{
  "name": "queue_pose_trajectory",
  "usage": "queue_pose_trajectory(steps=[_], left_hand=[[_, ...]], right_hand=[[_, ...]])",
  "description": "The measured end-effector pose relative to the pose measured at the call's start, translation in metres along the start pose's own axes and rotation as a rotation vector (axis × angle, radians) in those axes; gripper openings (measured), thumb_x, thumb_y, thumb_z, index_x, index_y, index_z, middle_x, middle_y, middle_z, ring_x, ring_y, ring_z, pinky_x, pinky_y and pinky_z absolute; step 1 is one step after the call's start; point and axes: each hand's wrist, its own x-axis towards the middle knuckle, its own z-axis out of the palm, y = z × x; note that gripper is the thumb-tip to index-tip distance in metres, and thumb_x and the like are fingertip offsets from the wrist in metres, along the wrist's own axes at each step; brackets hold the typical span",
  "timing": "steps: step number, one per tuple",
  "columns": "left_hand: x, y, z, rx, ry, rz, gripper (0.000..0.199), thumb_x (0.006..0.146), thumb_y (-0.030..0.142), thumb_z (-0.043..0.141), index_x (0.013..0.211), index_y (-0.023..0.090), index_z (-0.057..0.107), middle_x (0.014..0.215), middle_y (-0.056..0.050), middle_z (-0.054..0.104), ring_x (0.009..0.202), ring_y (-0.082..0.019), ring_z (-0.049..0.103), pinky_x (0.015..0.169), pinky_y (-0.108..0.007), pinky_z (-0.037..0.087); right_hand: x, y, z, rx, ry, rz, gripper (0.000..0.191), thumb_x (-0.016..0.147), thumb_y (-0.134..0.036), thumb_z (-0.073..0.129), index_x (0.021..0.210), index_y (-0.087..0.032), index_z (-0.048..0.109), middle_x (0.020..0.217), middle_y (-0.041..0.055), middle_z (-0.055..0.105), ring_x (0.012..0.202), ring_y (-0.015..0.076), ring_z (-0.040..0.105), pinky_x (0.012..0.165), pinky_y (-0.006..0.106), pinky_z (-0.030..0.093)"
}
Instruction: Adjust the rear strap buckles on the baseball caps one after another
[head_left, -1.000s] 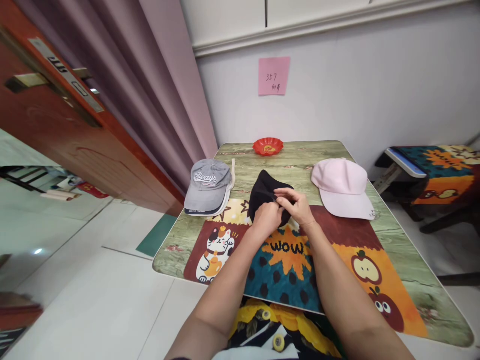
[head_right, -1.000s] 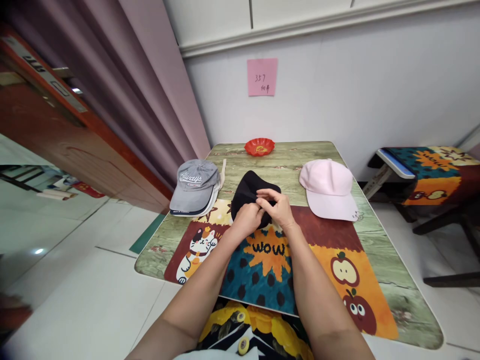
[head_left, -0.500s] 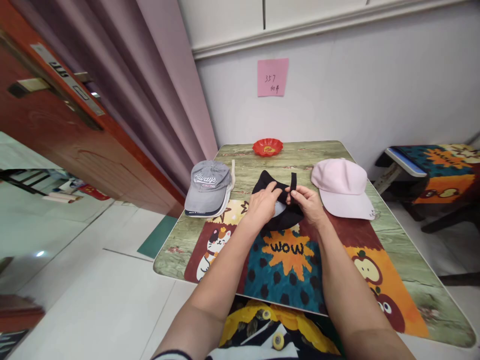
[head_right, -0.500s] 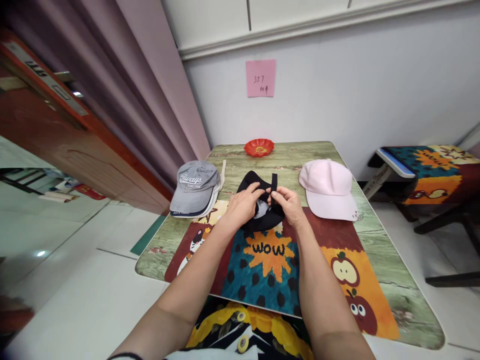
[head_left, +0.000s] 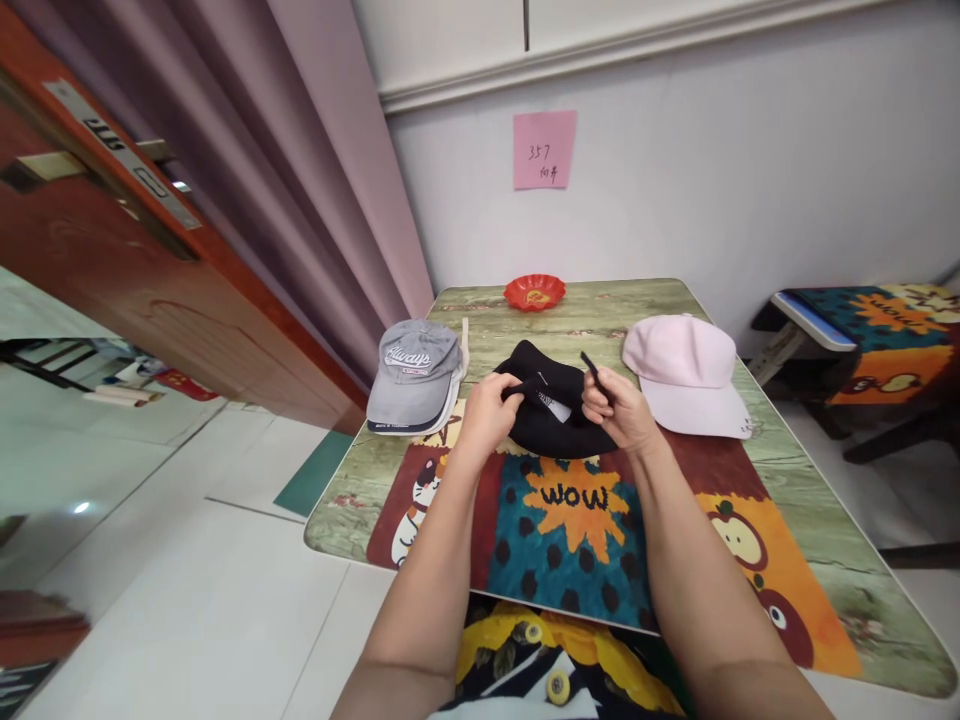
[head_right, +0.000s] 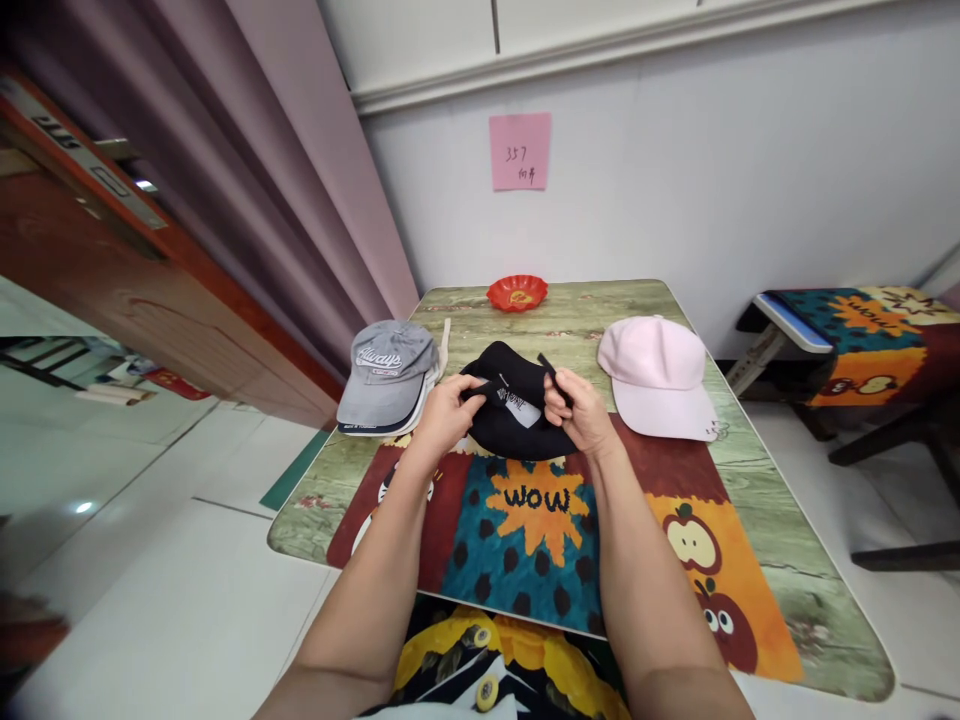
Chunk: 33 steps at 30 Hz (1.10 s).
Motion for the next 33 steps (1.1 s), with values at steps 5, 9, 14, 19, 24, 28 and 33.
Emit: queue_pose_trajectory(steps=[5,9,14,19,24,28,33], left_hand=[[-0.008,-0.006,0.004,-0.253,0.014,0.033,0.022,0.083,0.012,0.059,0.095,0.019,0.075,0.095,-0.004,0.073,0.091,-0.020,0.068,0.085,-0.031,0.052],[-0.020,-0.001,-0.005,-0.210,0.028,0.053,0.022,0.082,0.016,0.064,0.099,0.021,0.077,0.099,-0.005,0.074,0.093,-0.020,0.067,0.087,-0.032,0.051],[-0.025,-0.003,-0.014,-0.322,0.098,-0.071,0.018,0.075,0.031,0.077,0.090,0.020,0.078,0.089,-0.004,0.074,0.081,-0.018,0.066,0.075,-0.028,0.050],[-0.017,0.006,-0.015,-0.606,0.137,-0.193,0.018,0.078,0.031,0.069,0.091,0.019,0.073,0.056,0.005,0.056,0.044,-0.008,0.044,0.044,-0.020,0.033],[0.001,0.029,-0.016,-0.708,0.034,-0.194,0.017,0.078,0.029,0.064,0.091,0.018,0.069,0.048,0.007,0.049,0.040,-0.008,0.045,0.040,-0.018,0.035],[0.017,0.041,-0.012,-0.772,-0.012,-0.151,0.018,0.076,0.032,0.068,0.084,0.016,0.068,0.051,0.006,0.051,0.041,-0.006,0.045,0.040,-0.017,0.035],[0.021,0.041,0.005,-0.825,-0.001,-0.153,0.019,0.078,0.033,0.069,0.084,0.016,0.066,0.051,0.006,0.050,0.042,-0.006,0.044,0.041,-0.017,0.036]], right_hand=[[0.003,0.012,0.015,-0.094,-0.018,0.013,0.037,0.081,-0.054,0.076,0.083,-0.020,0.061,0.055,-0.0100,0.036,0.043,0.0047,0.019,0.039,0.019,0.022],[0.007,0.016,0.025,-0.186,-0.034,-0.034,0.039,0.082,-0.057,0.075,0.082,-0.021,0.059,0.056,-0.0090,0.041,0.044,0.0055,0.027,0.040,0.020,0.024],[0.016,0.001,0.032,-0.282,-0.071,-0.062,0.039,0.083,-0.057,0.072,0.085,-0.021,0.058,0.061,-0.0065,0.054,0.042,0.0055,0.034,0.040,0.021,0.027],[0.023,-0.027,0.043,-0.387,-0.227,0.024,0.035,0.082,-0.051,0.074,0.086,-0.019,0.061,0.072,-0.0021,0.064,0.049,0.0061,0.045,0.047,0.021,0.039],[0.022,-0.038,0.047,-0.230,-0.190,0.054,0.033,0.079,-0.048,0.077,0.084,-0.018,0.062,0.068,-0.0046,0.058,0.046,0.0038,0.033,0.042,0.019,0.029],[0.020,-0.036,0.044,-0.223,-0.058,0.019,0.037,0.075,-0.050,0.082,0.082,-0.018,0.063,0.066,-0.0051,0.054,0.046,0.0037,0.031,0.040,0.019,0.020],[0.018,-0.034,0.041,-0.316,0.036,0.068,0.040,0.066,-0.049,0.087,0.079,-0.018,0.066,0.060,-0.0062,0.050,0.046,0.0048,0.031,0.040,0.021,0.019]])
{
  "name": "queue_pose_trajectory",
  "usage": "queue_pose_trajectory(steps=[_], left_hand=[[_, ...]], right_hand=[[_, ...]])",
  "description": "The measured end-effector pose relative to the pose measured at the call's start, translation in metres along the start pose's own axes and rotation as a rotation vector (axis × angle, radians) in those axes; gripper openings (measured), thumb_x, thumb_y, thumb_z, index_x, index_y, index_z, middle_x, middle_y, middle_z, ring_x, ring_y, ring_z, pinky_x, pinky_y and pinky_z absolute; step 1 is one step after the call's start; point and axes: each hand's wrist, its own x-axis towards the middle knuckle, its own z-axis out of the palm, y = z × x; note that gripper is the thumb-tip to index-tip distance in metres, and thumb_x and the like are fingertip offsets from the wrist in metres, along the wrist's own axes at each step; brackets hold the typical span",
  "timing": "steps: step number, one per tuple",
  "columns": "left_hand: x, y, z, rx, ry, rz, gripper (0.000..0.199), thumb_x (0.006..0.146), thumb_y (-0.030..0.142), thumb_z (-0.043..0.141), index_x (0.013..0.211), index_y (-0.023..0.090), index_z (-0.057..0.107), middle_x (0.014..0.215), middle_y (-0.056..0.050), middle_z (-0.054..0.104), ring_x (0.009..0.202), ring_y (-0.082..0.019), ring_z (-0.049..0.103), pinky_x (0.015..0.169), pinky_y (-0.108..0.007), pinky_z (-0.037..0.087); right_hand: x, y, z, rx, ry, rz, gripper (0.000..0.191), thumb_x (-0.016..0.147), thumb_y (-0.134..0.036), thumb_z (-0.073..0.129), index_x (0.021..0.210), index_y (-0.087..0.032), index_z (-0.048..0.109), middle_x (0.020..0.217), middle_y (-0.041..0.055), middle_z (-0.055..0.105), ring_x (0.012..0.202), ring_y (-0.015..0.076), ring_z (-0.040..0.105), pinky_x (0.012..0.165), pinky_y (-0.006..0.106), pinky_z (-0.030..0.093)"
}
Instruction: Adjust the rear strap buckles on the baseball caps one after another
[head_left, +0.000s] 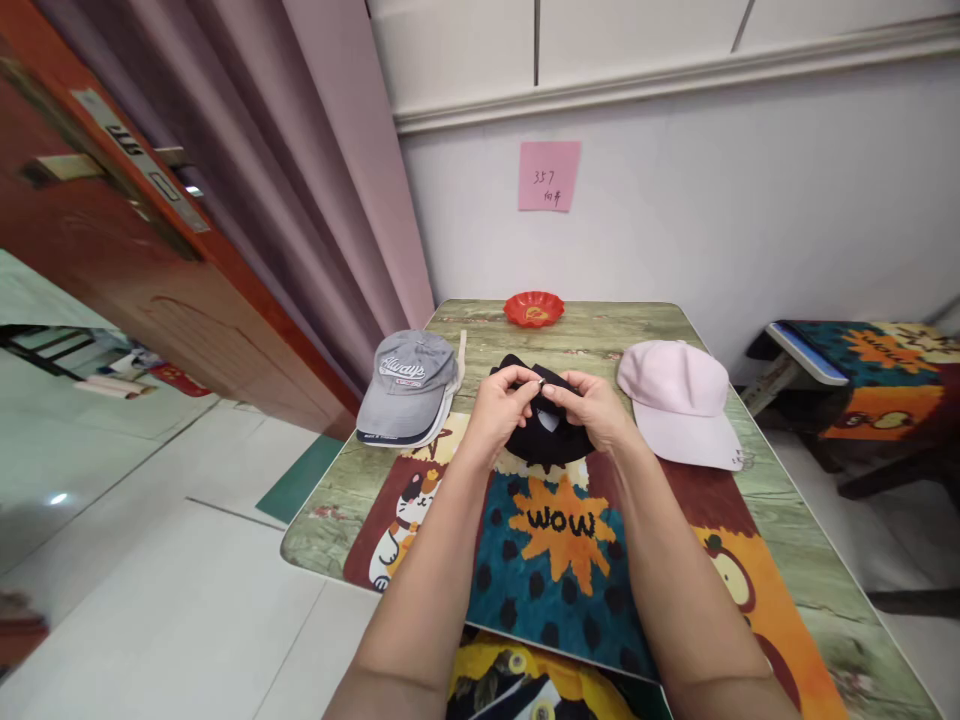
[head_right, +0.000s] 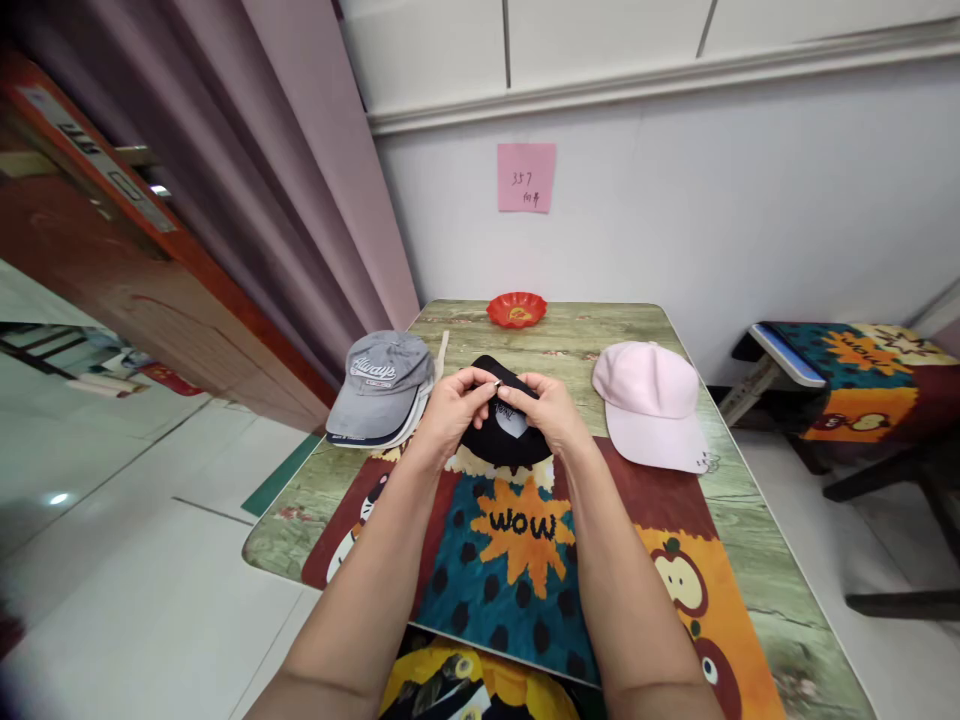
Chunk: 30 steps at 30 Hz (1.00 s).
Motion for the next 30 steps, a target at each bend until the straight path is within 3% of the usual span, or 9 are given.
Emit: queue_pose_trajectory(steps=[4,7,13,17,21,25,30], left_hand=[[-0.006,-0.012,0.004,0.066,0.023,0.101,0.019,0.081,0.029,0.064,0.095,0.017,0.065,0.074,0.002,0.065,0.049,-0.006,0.049,0.045,-0.018,0.038],[-0.017,-0.012,0.003,0.237,0.014,0.216,0.023,0.081,0.023,0.066,0.103,0.020,0.067,0.095,-0.001,0.072,0.054,-0.006,0.051,0.052,-0.020,0.042],[-0.048,0.002,0.007,0.814,0.313,0.434,0.023,0.095,0.039,0.060,0.106,0.024,0.073,0.095,-0.007,0.074,0.083,-0.020,0.064,0.076,-0.031,0.045],[-0.055,0.000,0.009,0.982,0.343,0.525,0.028,0.097,0.040,0.057,0.110,0.023,0.075,0.089,-0.010,0.075,0.092,-0.027,0.063,0.087,-0.039,0.042],[-0.046,-0.009,0.005,0.867,0.309,0.583,0.020,0.094,0.032,0.062,0.106,0.023,0.074,0.095,-0.009,0.076,0.099,-0.026,0.065,0.103,-0.042,0.042],[-0.034,-0.016,-0.006,0.493,0.233,0.440,0.020,0.087,0.028,0.071,0.105,0.021,0.074,0.102,-0.007,0.078,0.096,-0.021,0.070,0.094,-0.034,0.052],[-0.027,-0.022,-0.016,0.242,0.203,0.309,0.025,0.082,0.030,0.075,0.105,0.018,0.075,0.100,-0.008,0.078,0.094,-0.022,0.073,0.091,-0.034,0.055]], right_hand=[[-0.001,-0.002,0.001,0.015,0.027,0.012,0.038,0.062,-0.045,0.089,0.074,-0.017,0.066,0.058,-0.0063,0.050,0.045,0.0046,0.030,0.041,0.023,0.020],[-0.003,-0.006,0.004,0.062,0.018,0.026,0.036,0.062,-0.043,0.088,0.070,-0.017,0.065,0.057,-0.0063,0.049,0.044,0.0039,0.028,0.040,0.023,0.016],[-0.009,-0.011,0.010,0.135,-0.101,0.037,0.033,0.067,-0.040,0.086,0.069,-0.017,0.063,0.056,-0.0074,0.043,0.043,0.0022,0.021,0.040,0.022,0.010],[-0.011,-0.011,0.004,0.065,-0.137,0.024,0.031,0.069,-0.040,0.085,0.080,-0.017,0.068,0.059,-0.0073,0.045,0.045,0.0028,0.023,0.041,0.022,0.011],[-0.013,-0.013,0.001,-0.047,-0.146,-0.010,0.035,0.070,-0.047,0.085,0.080,-0.018,0.068,0.061,-0.0057,0.049,0.048,0.0046,0.029,0.042,0.022,0.016],[-0.013,-0.015,0.002,-0.037,-0.113,-0.050,0.043,0.078,-0.058,0.076,0.071,-0.018,0.060,0.061,-0.0041,0.049,0.046,0.0047,0.026,0.042,0.024,0.012],[-0.011,-0.013,0.008,-0.059,-0.063,-0.059,0.038,0.081,-0.052,0.073,0.068,-0.018,0.061,0.060,-0.0032,0.053,0.047,0.0058,0.030,0.044,0.023,0.019]])
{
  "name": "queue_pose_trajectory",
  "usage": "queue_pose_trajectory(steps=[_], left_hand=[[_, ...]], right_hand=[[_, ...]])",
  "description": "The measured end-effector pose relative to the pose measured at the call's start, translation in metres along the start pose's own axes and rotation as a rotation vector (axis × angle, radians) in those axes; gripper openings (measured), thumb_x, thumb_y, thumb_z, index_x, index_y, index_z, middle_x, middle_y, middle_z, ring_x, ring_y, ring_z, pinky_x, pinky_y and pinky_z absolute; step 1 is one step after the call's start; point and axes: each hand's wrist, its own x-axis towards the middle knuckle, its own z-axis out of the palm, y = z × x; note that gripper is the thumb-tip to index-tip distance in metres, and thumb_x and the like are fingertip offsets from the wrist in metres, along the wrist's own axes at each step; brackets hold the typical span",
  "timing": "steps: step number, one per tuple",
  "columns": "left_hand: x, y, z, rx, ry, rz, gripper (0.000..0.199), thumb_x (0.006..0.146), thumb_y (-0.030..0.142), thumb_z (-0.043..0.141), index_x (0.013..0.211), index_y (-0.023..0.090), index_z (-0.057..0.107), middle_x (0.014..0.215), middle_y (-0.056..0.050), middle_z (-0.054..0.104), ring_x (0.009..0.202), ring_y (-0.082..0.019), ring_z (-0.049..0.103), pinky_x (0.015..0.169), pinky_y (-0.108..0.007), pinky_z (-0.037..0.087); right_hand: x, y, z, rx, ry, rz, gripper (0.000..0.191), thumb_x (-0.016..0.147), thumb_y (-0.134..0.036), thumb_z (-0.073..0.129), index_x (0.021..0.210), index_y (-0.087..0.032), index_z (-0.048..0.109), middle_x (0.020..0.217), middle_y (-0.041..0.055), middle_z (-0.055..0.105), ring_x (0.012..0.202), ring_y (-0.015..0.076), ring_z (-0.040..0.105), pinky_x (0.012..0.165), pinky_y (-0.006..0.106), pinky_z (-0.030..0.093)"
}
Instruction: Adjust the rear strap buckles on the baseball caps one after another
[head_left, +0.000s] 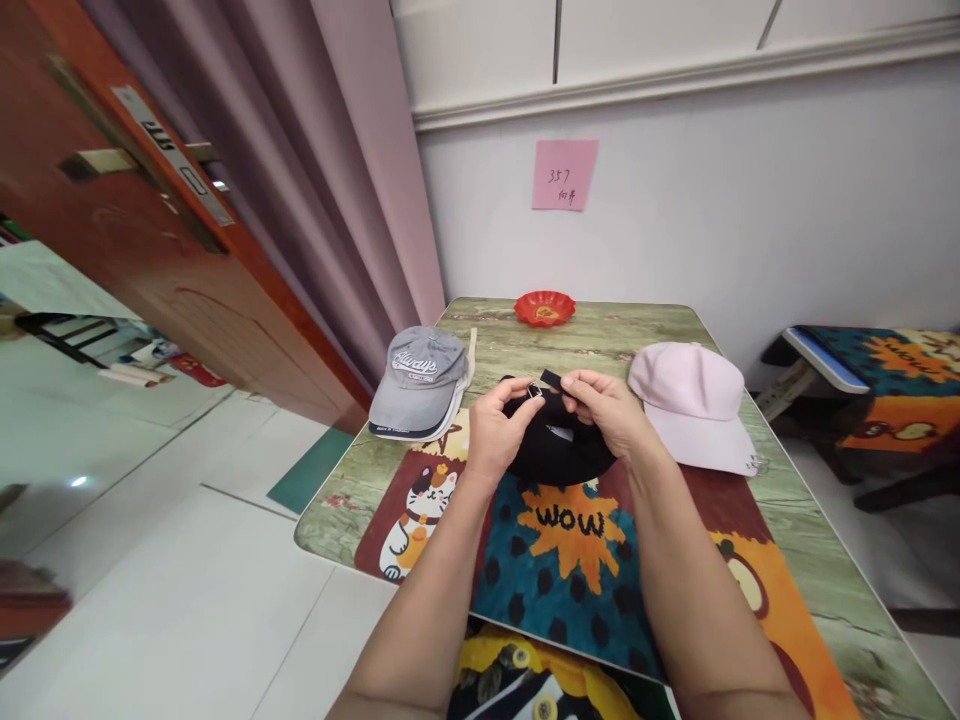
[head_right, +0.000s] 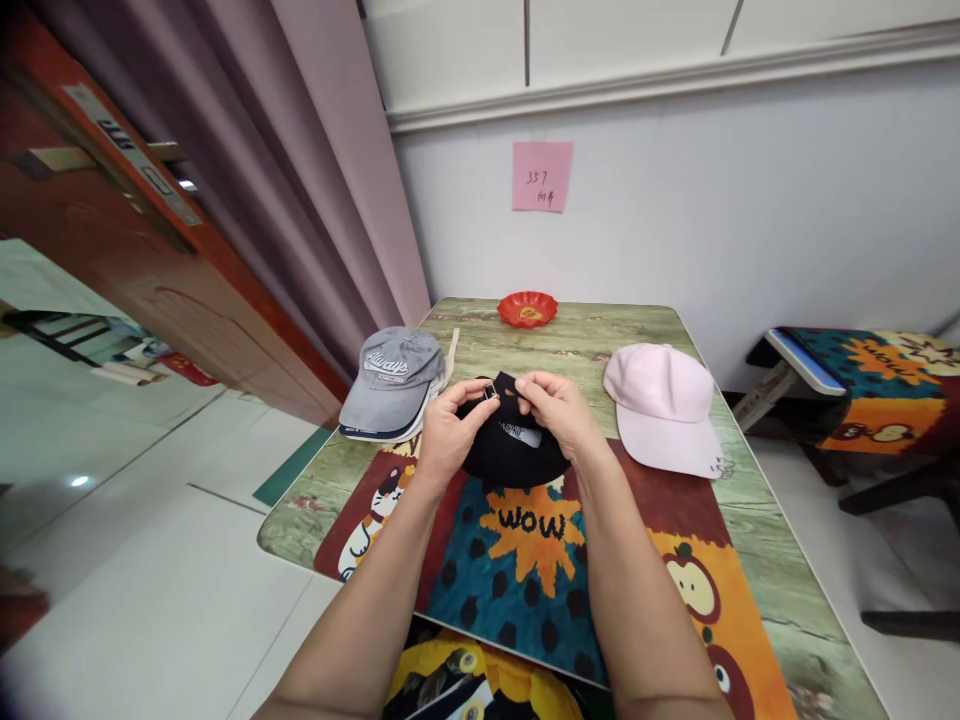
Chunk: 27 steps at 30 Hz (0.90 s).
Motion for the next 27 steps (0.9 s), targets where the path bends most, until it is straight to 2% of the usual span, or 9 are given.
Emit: queue_pose_trajectory(steps=[3,5,12,20,27], left_hand=[[0.0002,-0.0015,-0.0003,-0.051,0.011,-0.003,0.027,0.078,0.030,0.078,0.103,0.018,0.076,0.099,-0.007,0.078,0.093,-0.021,0.073,0.090,-0.034,0.055],[0.0000,-0.0011,0.0003,-0.066,0.021,0.006,0.026,0.077,0.029,0.079,0.101,0.019,0.077,0.099,-0.007,0.078,0.093,-0.021,0.072,0.090,-0.033,0.055],[0.0001,0.0000,0.0002,-0.108,0.055,0.006,0.026,0.075,0.030,0.081,0.098,0.019,0.078,0.096,-0.006,0.079,0.091,-0.021,0.072,0.088,-0.033,0.055],[-0.0005,-0.0014,-0.0001,-0.139,0.075,-0.014,0.027,0.074,0.033,0.082,0.097,0.019,0.079,0.098,-0.006,0.079,0.092,-0.020,0.072,0.090,-0.033,0.054],[-0.0008,-0.0024,-0.0022,-0.181,0.041,-0.056,0.029,0.074,0.033,0.082,0.100,0.019,0.080,0.102,-0.006,0.079,0.095,-0.022,0.072,0.094,-0.035,0.054]], right_hand=[[0.0007,0.0011,0.0037,-0.076,-0.015,0.009,0.034,0.081,-0.048,0.069,0.066,-0.019,0.061,0.061,-0.0010,0.059,0.050,0.0074,0.039,0.048,0.022,0.028],[0.0012,0.0013,0.0050,-0.099,-0.024,0.026,0.032,0.080,-0.046,0.068,0.065,-0.019,0.061,0.060,-0.0008,0.059,0.050,0.0081,0.042,0.049,0.022,0.031],[0.0043,0.0039,0.0045,-0.050,0.016,0.041,0.030,0.077,-0.046,0.068,0.068,-0.018,0.063,0.059,-0.0016,0.058,0.049,0.0072,0.041,0.048,0.022,0.029],[0.0023,0.0027,0.0093,-0.074,-0.095,0.063,0.034,0.078,-0.049,0.068,0.065,-0.019,0.060,0.060,-0.0011,0.058,0.050,0.0079,0.041,0.049,0.022,0.031],[-0.0004,0.0000,0.0070,-0.064,-0.147,0.054,0.034,0.080,-0.048,0.068,0.065,-0.019,0.059,0.060,-0.0013,0.057,0.051,0.0076,0.041,0.050,0.022,0.032]])
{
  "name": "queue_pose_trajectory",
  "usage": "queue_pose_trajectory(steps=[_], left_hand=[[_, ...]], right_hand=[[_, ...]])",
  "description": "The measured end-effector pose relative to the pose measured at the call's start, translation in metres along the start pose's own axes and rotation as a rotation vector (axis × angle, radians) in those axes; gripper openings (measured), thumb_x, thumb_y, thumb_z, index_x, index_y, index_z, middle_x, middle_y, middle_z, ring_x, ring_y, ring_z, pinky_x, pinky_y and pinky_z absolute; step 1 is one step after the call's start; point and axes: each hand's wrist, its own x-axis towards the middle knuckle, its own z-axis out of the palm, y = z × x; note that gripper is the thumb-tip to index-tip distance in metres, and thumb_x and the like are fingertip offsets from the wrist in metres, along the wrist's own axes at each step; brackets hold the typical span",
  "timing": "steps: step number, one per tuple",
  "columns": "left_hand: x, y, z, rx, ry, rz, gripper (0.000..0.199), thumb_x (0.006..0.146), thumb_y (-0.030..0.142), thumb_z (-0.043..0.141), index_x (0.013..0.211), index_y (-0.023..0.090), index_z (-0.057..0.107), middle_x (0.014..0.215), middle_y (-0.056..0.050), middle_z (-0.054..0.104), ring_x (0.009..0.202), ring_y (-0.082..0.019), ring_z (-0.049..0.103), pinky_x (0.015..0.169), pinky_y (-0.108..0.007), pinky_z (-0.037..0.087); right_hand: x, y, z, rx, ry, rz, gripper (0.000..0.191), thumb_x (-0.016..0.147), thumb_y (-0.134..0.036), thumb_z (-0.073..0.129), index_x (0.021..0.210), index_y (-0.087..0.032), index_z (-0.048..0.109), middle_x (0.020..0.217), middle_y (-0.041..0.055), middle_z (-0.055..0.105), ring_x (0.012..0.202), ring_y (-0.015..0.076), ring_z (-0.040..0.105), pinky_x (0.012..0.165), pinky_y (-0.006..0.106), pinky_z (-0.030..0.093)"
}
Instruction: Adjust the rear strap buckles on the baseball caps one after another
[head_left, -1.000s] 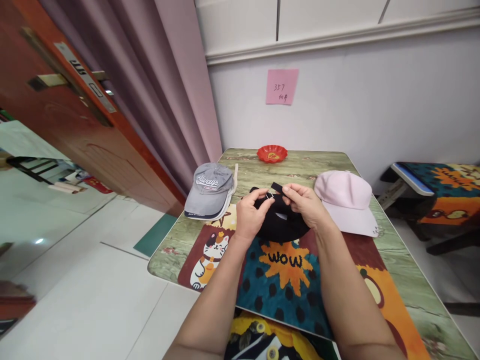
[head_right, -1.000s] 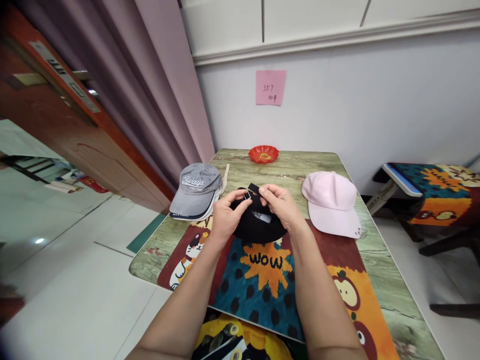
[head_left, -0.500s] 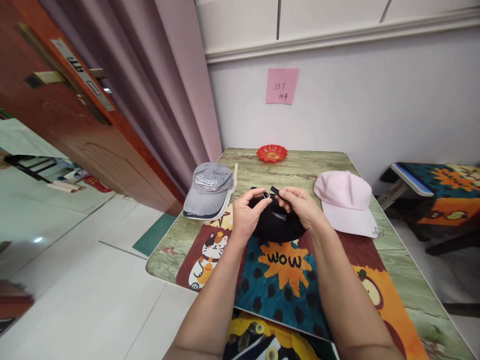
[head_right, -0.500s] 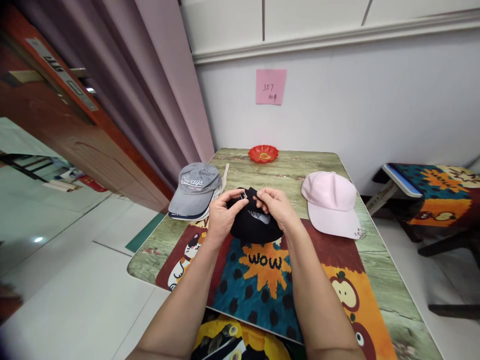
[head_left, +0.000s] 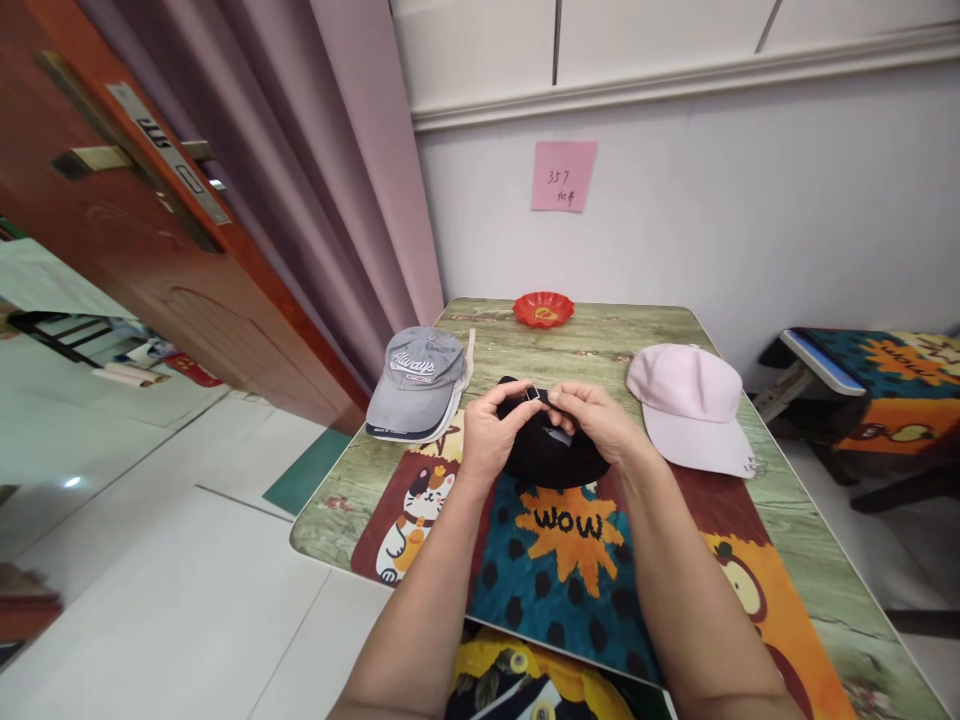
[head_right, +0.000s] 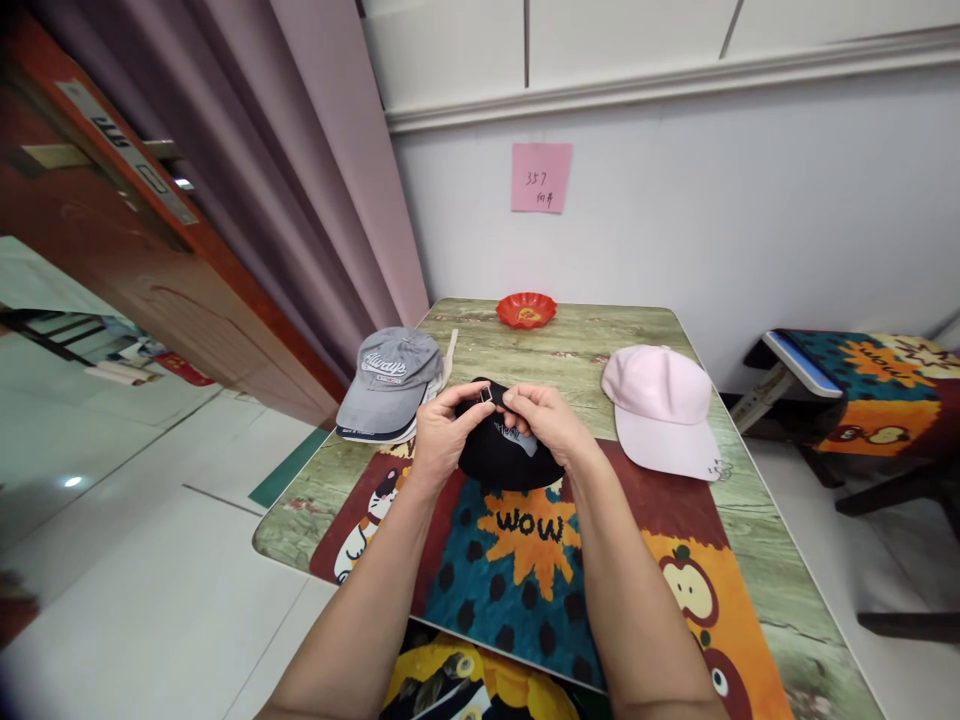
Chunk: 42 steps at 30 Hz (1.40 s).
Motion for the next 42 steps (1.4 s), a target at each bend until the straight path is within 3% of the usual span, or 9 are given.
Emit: queue_pose_trajectory(steps=[7,12,23,29,37,42], left_hand=[[0.000,-0.001,-0.001,-0.072,-0.013,-0.036,0.030,0.073,0.030,0.082,0.102,0.020,0.080,0.102,-0.006,0.079,0.095,-0.021,0.072,0.094,-0.034,0.054],[0.000,-0.002,0.000,-0.069,-0.002,-0.054,0.031,0.072,0.032,0.084,0.100,0.020,0.080,0.101,-0.006,0.079,0.094,-0.021,0.072,0.094,-0.034,0.054],[0.000,-0.001,-0.009,-0.098,-0.154,-0.043,0.034,0.071,0.034,0.085,0.103,0.021,0.081,0.095,-0.006,0.078,0.088,-0.019,0.071,0.085,-0.030,0.056],[0.000,-0.002,-0.010,-0.048,-0.181,-0.017,0.034,0.074,0.035,0.084,0.105,0.021,0.080,0.098,-0.006,0.079,0.092,-0.021,0.072,0.088,-0.031,0.055],[-0.002,0.007,-0.011,0.037,-0.253,0.017,0.031,0.079,0.034,0.080,0.106,0.020,0.079,0.103,-0.007,0.079,0.098,-0.023,0.072,0.092,-0.033,0.054],[-0.003,0.015,-0.009,0.137,-0.227,0.057,0.026,0.079,0.030,0.079,0.103,0.021,0.080,0.101,-0.006,0.079,0.095,-0.023,0.073,0.092,-0.034,0.055]], right_hand=[[0.003,0.003,0.000,0.111,0.023,0.006,0.032,0.077,-0.048,0.071,0.067,-0.019,0.061,0.059,-0.0023,0.056,0.050,0.0081,0.040,0.048,0.023,0.030],[0.000,-0.001,0.001,0.081,-0.040,0.006,0.037,0.078,-0.050,0.072,0.064,-0.019,0.060,0.058,-0.0019,0.056,0.050,0.0082,0.040,0.049,0.023,0.031],[-0.005,0.003,-0.015,-0.012,-0.126,-0.043,0.032,0.083,-0.050,0.072,0.081,-0.018,0.068,0.063,-0.0028,0.058,0.053,0.0082,0.042,0.051,0.023,0.032],[-0.006,0.001,-0.014,-0.011,-0.098,-0.027,0.032,0.083,-0.049,0.073,0.092,-0.018,0.071,0.062,-0.0030,0.057,0.054,0.0089,0.043,0.051,0.022,0.033],[-0.005,0.001,-0.014,-0.073,-0.062,-0.066,0.028,0.084,-0.046,0.071,0.090,-0.018,0.071,0.061,-0.0035,0.057,0.054,0.0086,0.042,0.051,0.022,0.031],[-0.006,-0.001,-0.010,-0.043,-0.018,-0.055,0.029,0.083,-0.047,0.072,0.086,-0.018,0.068,0.062,-0.0031,0.058,0.053,0.0087,0.044,0.051,0.022,0.032]])
